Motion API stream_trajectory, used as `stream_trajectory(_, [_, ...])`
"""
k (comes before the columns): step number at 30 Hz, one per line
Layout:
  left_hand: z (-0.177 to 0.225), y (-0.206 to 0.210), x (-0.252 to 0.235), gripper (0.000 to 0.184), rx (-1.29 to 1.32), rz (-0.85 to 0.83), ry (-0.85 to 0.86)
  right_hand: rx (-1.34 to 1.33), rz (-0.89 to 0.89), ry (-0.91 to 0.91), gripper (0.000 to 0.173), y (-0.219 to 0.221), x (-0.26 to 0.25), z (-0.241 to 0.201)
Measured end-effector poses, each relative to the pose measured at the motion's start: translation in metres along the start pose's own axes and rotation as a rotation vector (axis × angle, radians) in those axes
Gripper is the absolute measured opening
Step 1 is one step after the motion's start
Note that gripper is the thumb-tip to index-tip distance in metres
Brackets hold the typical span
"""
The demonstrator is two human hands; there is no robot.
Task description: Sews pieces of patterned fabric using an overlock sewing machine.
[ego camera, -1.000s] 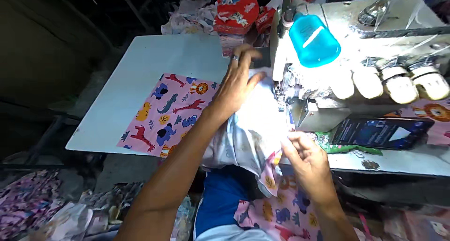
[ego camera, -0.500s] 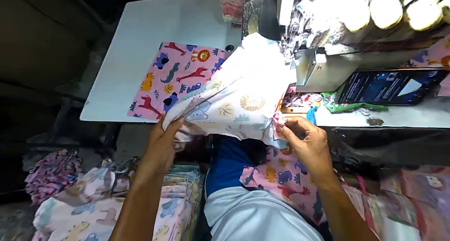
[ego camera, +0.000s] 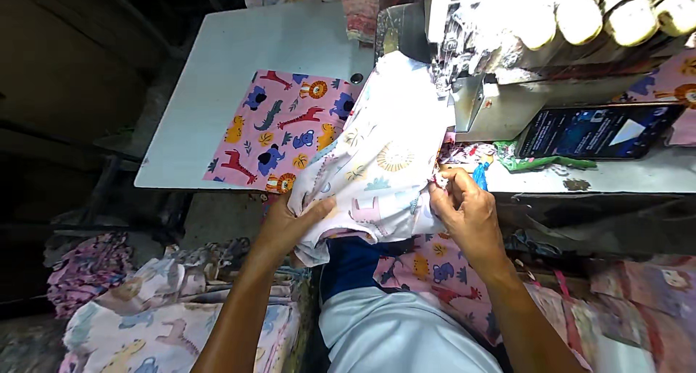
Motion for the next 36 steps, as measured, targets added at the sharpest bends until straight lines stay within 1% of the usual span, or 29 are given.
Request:
stream_trajectory(2, [0.002, 0.001, -0.001, 0.026, -0.008, -0.014, 0.015, 0.018, -0.008, -0.018, 0.018, -0.002, -0.001, 0.000])
stream_trajectory(4, [0.000, 0.001, -0.001, 0.026, -0.059, -0.035, 0.016, -0.015, -0.030, -0.044, 0.018, -0.005, 0.000, 0.001])
stream_trajectory(5, [-0.002, -0.002, -0.001, 0.028, -0.115, -0.043, 0.018, -0.040, -0.048, -0.056, 0.019, -0.007, 0.003, 0.002])
stream_trajectory(7, [-0.005, -0.012, 0.005, 0.043, -0.261, -0.063, 0.029, -0.102, -0.072, -0.063, 0.021, -0.017, 0.013, 0.001])
stream_trajectory(8, [-0.004, -0.019, 0.010, 0.047, -0.303, -0.065, 0.049, -0.126, -0.079, -0.060, 0.022, -0.024, 0.019, -0.001])
stream_trajectory(10, [0.000, -0.028, 0.015, 0.040, -0.326, -0.061, 0.118, -0.161, -0.067, -0.063, 0.021, -0.034, 0.025, -0.004])
stream_trajectory(12, [0.016, -0.036, 0.013, 0.032, -0.303, -0.076, 0.147, -0.162, -0.045, -0.078, 0.022, -0.038, 0.019, -0.005])
stream_trajectory(14, [0.040, -0.046, 0.002, 0.018, -0.214, -0.056, 0.096, -0.164, -0.020, -0.097, 0.022, -0.038, 0.002, -0.005])
stream_trajectory(15, [0.053, -0.052, -0.006, 0.016, -0.121, -0.011, 0.056, -0.175, -0.011, -0.102, 0.022, -0.037, -0.008, -0.005])
stream_trajectory(16, [0.065, -0.057, -0.017, 0.017, -0.016, 0.052, 0.036, -0.187, -0.002, -0.101, 0.022, -0.037, -0.017, -0.006])
stream_trajectory(17, [0.076, -0.060, -0.029, 0.022, 0.098, 0.101, 0.060, -0.200, 0.004, -0.094, 0.022, -0.035, -0.025, -0.006])
stream_trajectory(18, [0.084, -0.061, -0.043, 0.030, 0.211, 0.118, 0.122, -0.217, 0.010, -0.087, 0.021, -0.034, -0.032, -0.005])
stream_trajectory(19, [0.088, -0.060, -0.058, 0.036, 0.311, 0.101, 0.194, -0.239, 0.024, -0.084, 0.019, -0.032, -0.038, -0.004])
stream_trajectory(20, [0.089, -0.053, -0.068, 0.041, 0.387, 0.074, 0.250, -0.264, 0.041, -0.079, 0.017, -0.031, -0.043, -0.003])
stream_trajectory(21, [0.087, -0.040, -0.072, 0.043, 0.432, 0.046, 0.269, -0.288, 0.057, -0.068, 0.016, -0.030, -0.045, -0.002])
stream_trajectory(22, [0.080, -0.020, -0.070, 0.043, 0.456, 0.004, 0.251, -0.309, 0.069, -0.054, 0.015, -0.029, -0.046, -0.002])
stream_trajectory(24, [0.055, 0.032, -0.057, 0.041, 0.500, -0.162, 0.147, -0.354, 0.081, -0.032, 0.015, -0.028, -0.045, -0.002])
stream_trajectory(25, [0.041, 0.061, -0.049, 0.039, 0.581, -0.248, 0.092, -0.380, 0.083, -0.019, 0.014, -0.028, -0.045, -0.002])
stream_trajectory(26, [0.033, 0.089, -0.042, 0.033, 0.682, -0.314, 0.031, -0.412, 0.080, -0.004, 0.014, -0.027, -0.045, -0.003])
stream_trajectory(28, [0.027, 0.129, -0.035, 0.029, 0.899, -0.389, -0.032, -0.463, 0.079, 0.027, 0.013, -0.025, -0.045, -0.004])
stream_trajectory(29, [0.027, 0.139, -0.035, 0.026, 1.006, -0.366, -0.058, -0.470, 0.084, 0.038, 0.013, -0.025, -0.045, -0.004])
stream_trajectory(30, [0.028, 0.143, -0.035, 0.022, 1.081, -0.288, -0.075, -0.469, 0.093, 0.042, 0.014, -0.024, -0.044, -0.006])
stream_trajectory(31, [0.029, 0.140, -0.035, 0.019, 1.107, -0.168, -0.072, -0.462, 0.108, 0.031, 0.017, -0.024, -0.042, -0.007])
stream_trajectory(33, [0.031, 0.125, -0.034, 0.020, 1.030, 0.047, 0.034, -0.417, 0.130, -0.005, 0.029, -0.024, -0.041, -0.010])
stream_trajectory(34, [0.031, 0.116, -0.034, 0.022, 0.958, 0.113, 0.111, -0.384, 0.140, -0.018, 0.032, -0.024, -0.040, -0.010])
stream_trajectory(36, [0.034, 0.100, -0.031, 0.034, 0.804, 0.161, 0.237, -0.332, 0.162, -0.036, 0.027, -0.023, -0.039, -0.010])
Point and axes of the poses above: each hand's wrist, its own x-axis away from the middle knuckle, its own y-axis out of the palm, z = x × y, the point moved 7 cm from there along -x, towards the middle knuckle, and after that the axes turned 6 degrees about -z, right-handed, at the moved point
